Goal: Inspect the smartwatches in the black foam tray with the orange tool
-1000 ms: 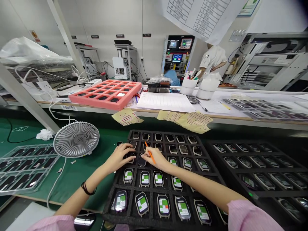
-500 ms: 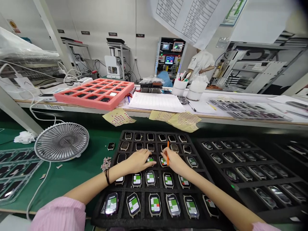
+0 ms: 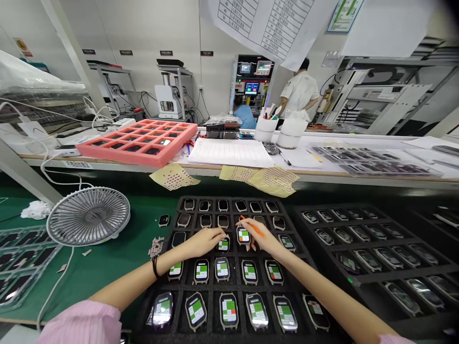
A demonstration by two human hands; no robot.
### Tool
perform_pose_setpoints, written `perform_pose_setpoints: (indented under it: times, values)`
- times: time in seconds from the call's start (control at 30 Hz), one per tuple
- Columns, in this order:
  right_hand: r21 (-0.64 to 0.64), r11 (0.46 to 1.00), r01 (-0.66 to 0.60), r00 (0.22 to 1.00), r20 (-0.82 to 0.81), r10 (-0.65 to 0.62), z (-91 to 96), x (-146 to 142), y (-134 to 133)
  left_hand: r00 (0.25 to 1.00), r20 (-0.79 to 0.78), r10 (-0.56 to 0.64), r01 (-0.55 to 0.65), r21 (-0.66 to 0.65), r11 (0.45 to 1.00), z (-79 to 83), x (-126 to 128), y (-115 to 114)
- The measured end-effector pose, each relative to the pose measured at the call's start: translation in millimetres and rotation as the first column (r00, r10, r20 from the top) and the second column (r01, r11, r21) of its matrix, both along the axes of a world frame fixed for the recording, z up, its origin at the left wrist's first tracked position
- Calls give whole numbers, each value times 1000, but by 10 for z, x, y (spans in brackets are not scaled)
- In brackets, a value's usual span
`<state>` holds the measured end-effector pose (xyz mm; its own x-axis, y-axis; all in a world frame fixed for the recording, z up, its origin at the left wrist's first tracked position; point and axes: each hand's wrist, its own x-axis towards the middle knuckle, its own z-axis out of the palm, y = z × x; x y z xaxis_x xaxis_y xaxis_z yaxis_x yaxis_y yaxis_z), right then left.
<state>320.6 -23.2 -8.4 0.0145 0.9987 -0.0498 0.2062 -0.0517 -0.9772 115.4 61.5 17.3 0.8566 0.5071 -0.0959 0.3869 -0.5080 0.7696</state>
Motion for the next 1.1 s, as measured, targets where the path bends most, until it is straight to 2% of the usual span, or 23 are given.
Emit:
perform_pose_setpoints:
  times: [0.07, 0.17, 0.27, 0.33, 0.57, 0.73, 0.9, 1.1]
  values:
    - [-46, 999, 24, 988, -154, -31, 71, 8, 39, 997, 27, 73, -68, -166, 984, -4, 60, 70]
    - [-5, 1000, 15, 955, -295, -16, 126, 34, 81, 984, 97, 149, -104, -367, 925, 19, 171, 130]
    - [55, 998, -6, 937, -348, 25, 91, 79, 100, 951, 194, 239, -83, -586, 806, 67, 232, 107]
    - [73, 997, -22, 937, -347, 46, 60, 104, 100, 940, 207, 270, -75, -647, 758, 85, 233, 70]
    - [72, 997, 12, 963, -268, 8, 96, 97, 65, 938, 277, 208, -21, -554, 832, 26, 198, 12]
    - [50, 999, -4, 963, -270, 17, 117, 75, 34, 935, 287, 210, -43, -494, 868, 13, 190, 9]
    - [81, 993, -90, 954, -280, 109, 147, 63, 6, 923, 309, 228, -56, -479, 876, 26, 171, -3]
    - [69, 997, -22, 965, -260, 39, 110, 61, 6, 925, 319, 208, -39, -465, 884, 37, 150, -24]
